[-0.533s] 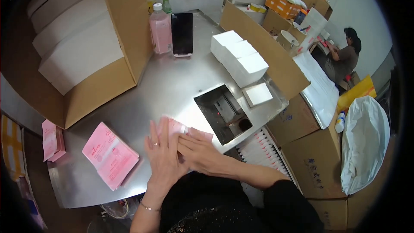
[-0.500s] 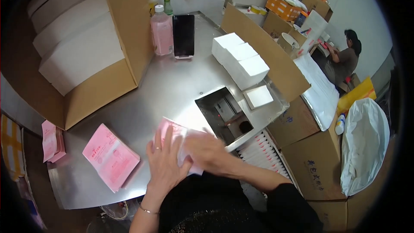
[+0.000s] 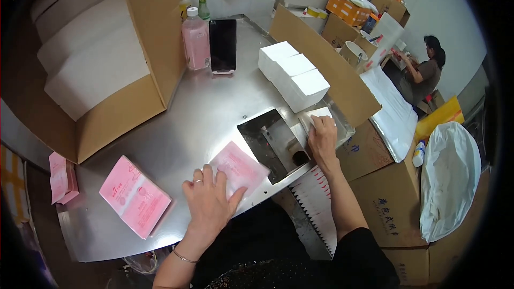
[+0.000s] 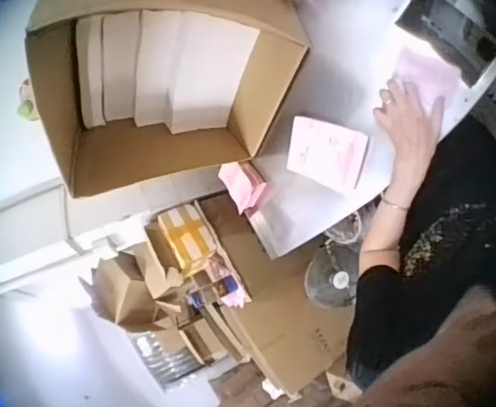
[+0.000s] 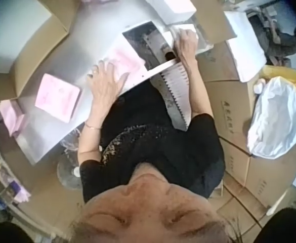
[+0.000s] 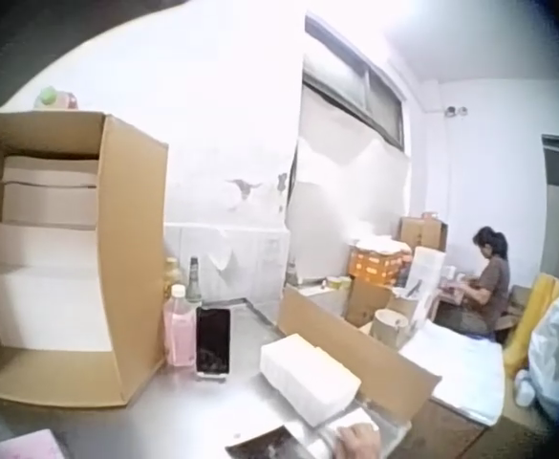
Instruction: The recorder is seen packing pink tissue packs into white cardboard boxes and then organizing those boxes into larger shipping cartons.
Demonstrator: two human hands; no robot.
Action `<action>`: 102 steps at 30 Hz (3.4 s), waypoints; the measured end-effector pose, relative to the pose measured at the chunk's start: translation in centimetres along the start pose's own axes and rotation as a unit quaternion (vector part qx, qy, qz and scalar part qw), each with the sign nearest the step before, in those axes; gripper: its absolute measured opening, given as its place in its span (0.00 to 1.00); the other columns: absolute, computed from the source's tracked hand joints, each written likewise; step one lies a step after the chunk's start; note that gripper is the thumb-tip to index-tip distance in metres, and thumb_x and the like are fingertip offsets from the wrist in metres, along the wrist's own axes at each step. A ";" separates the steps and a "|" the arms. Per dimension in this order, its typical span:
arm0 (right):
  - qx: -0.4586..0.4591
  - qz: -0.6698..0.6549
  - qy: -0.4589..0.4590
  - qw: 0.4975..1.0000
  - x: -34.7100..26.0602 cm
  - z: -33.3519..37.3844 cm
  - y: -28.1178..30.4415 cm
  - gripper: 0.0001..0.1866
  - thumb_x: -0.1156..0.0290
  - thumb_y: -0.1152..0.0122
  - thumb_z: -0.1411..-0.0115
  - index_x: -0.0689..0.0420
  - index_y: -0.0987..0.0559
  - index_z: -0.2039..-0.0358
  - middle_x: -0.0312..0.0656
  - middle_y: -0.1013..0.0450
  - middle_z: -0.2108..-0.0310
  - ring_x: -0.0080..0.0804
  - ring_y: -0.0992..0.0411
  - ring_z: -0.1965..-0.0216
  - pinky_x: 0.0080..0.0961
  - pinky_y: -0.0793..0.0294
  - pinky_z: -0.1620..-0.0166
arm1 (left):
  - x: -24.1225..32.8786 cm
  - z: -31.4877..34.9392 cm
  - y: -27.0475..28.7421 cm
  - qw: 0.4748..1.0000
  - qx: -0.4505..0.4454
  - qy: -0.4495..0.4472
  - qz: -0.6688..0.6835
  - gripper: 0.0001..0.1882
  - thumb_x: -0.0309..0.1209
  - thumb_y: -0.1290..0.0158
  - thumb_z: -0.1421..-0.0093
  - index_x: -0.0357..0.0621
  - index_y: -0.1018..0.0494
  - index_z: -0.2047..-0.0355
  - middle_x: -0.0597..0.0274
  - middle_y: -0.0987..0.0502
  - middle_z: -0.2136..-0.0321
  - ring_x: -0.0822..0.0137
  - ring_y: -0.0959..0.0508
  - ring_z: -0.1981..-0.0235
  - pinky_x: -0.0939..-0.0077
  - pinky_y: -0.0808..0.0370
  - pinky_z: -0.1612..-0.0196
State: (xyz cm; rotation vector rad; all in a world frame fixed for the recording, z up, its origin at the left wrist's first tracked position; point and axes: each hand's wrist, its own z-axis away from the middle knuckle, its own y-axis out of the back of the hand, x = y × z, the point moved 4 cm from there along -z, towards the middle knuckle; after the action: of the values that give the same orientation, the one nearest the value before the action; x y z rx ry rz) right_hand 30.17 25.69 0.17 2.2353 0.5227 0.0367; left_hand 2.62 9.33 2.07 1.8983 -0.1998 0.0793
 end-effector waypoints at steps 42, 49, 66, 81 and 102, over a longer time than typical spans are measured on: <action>-0.002 0.008 0.005 1.000 1.0 0.8 -0.9 0.11 0.77 0.40 0.45 0.60 0.20 0.60 0.47 0.29 0.66 0.46 0.30 0.61 0.40 0.29 0.58 | -3.3 3.1 4.7 0.986 0.031 0.004 0.164 0.17 0.16 0.47 0.53 0.41 0.28 0.60 0.51 0.31 0.65 0.49 0.31 0.59 0.55 0.35 0.48; 0.069 -0.131 0.098 0.984 -4.8 0.2 2.2 0.21 0.83 0.44 0.49 0.64 0.22 0.52 0.54 0.26 0.54 0.54 0.27 0.55 0.44 0.26 0.52 | 0.8 1.6 -1.1 0.962 0.027 -0.105 0.251 0.23 0.17 0.42 0.55 0.38 0.28 0.55 0.50 0.32 0.64 0.48 0.31 0.60 0.56 0.30 0.52; -0.108 -0.131 0.091 0.981 -9.7 1.7 1.8 0.22 0.68 0.36 0.49 0.65 0.25 0.54 0.50 0.29 0.61 0.48 0.30 0.55 0.44 0.33 0.48 | -1.4 2.0 -0.7 0.999 0.019 0.006 0.031 0.28 0.41 0.41 0.49 0.47 0.26 0.47 0.47 0.35 0.39 0.41 0.34 0.44 0.46 0.39 0.46; 0.227 -0.237 -0.224 0.918 2.4 -3.7 7.4 0.11 0.69 0.38 0.38 0.61 0.20 0.75 0.43 0.26 0.70 0.36 0.26 0.65 0.33 0.29 0.64 | -0.9 0.8 0.3 0.997 -0.042 0.050 0.037 0.34 0.55 0.38 0.49 0.46 0.24 0.48 0.47 0.30 0.55 0.49 0.30 0.55 0.53 0.36 0.56; 0.027 -0.009 0.045 0.999 -1.2 -9.1 -1.4 0.07 0.68 0.38 0.42 0.57 0.18 0.68 0.42 0.30 0.69 0.40 0.31 0.61 0.41 0.35 0.58 | -0.8 0.7 0.1 0.997 0.060 -0.016 0.048 0.30 0.56 0.36 0.52 0.43 0.24 0.61 0.49 0.31 0.48 0.46 0.34 0.47 0.49 0.41 0.48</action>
State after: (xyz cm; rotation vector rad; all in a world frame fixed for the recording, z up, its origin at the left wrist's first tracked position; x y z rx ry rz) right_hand 26.82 32.66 5.33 2.2890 0.6002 0.1156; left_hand 1.78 8.75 1.85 2.0095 -0.3141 0.1290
